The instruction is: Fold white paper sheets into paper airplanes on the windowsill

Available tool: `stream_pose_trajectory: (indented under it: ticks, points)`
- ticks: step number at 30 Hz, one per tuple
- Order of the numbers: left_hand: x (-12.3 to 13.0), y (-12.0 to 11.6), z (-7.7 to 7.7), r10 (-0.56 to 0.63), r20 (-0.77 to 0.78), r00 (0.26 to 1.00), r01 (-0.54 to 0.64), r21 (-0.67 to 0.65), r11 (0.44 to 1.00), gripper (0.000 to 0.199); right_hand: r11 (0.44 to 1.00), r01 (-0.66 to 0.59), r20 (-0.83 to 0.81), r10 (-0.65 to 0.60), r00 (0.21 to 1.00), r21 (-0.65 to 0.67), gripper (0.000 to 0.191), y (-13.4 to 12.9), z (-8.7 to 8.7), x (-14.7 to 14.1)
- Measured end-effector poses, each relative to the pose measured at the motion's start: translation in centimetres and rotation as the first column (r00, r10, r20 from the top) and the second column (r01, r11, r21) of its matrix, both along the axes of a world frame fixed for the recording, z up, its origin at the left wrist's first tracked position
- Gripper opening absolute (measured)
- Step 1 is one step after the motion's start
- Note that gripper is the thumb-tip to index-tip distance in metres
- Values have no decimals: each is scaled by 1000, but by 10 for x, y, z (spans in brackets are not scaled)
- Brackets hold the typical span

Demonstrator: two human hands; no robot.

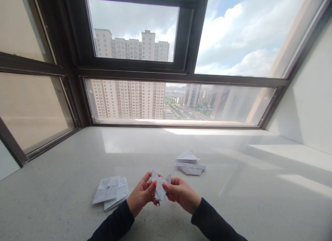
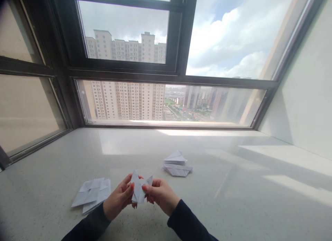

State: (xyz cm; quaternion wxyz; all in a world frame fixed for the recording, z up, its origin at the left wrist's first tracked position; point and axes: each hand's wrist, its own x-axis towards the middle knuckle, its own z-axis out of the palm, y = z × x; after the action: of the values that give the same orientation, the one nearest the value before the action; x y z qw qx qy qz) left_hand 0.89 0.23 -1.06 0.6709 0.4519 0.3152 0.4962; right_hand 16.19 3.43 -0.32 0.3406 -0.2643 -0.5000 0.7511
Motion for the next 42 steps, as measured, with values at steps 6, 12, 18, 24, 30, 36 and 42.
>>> stream_pose_trajectory:
  ticks: [6, 12, 18, 24, 30, 36, 42]
  points:
    - [-1, 0, -2, -20, 119, 993, 26, -54, 998, 45, 1000, -16, 3, 16, 1000, -24, 29, 0, 0, 0]
    - [0, -3, 0, -52, 140, 989, 64, -84, 994, 44, 1000, -24, 34, 24, 999, -17, 31, -2, 1, -1]
    - [3, -4, 3, 8, 154, 988, 9, -108, 994, 40, 999, -4, 32, 6, 999, -40, 32, -1, -1, -2]
    - [3, -2, 4, 50, 55, 997, -44, -106, 993, 47, 1000, 4, 60, -4, 998, 6, 33, 2, -3, 0]
    - [2, -2, 0, 60, -51, 997, -66, -110, 992, 56, 998, 22, 116, -29, 993, 61, 32, 4, -3, 2]
    - [2, 5, -8, -62, -268, 961, 54, -37, 998, 60, 992, 60, 139, -76, 987, 115, 33, 6, -4, 2]
    - [-2, -1, 8, -121, -428, 896, 134, 1, 991, 52, 984, 68, 147, -93, 985, 164, 32, 6, -1, 3]
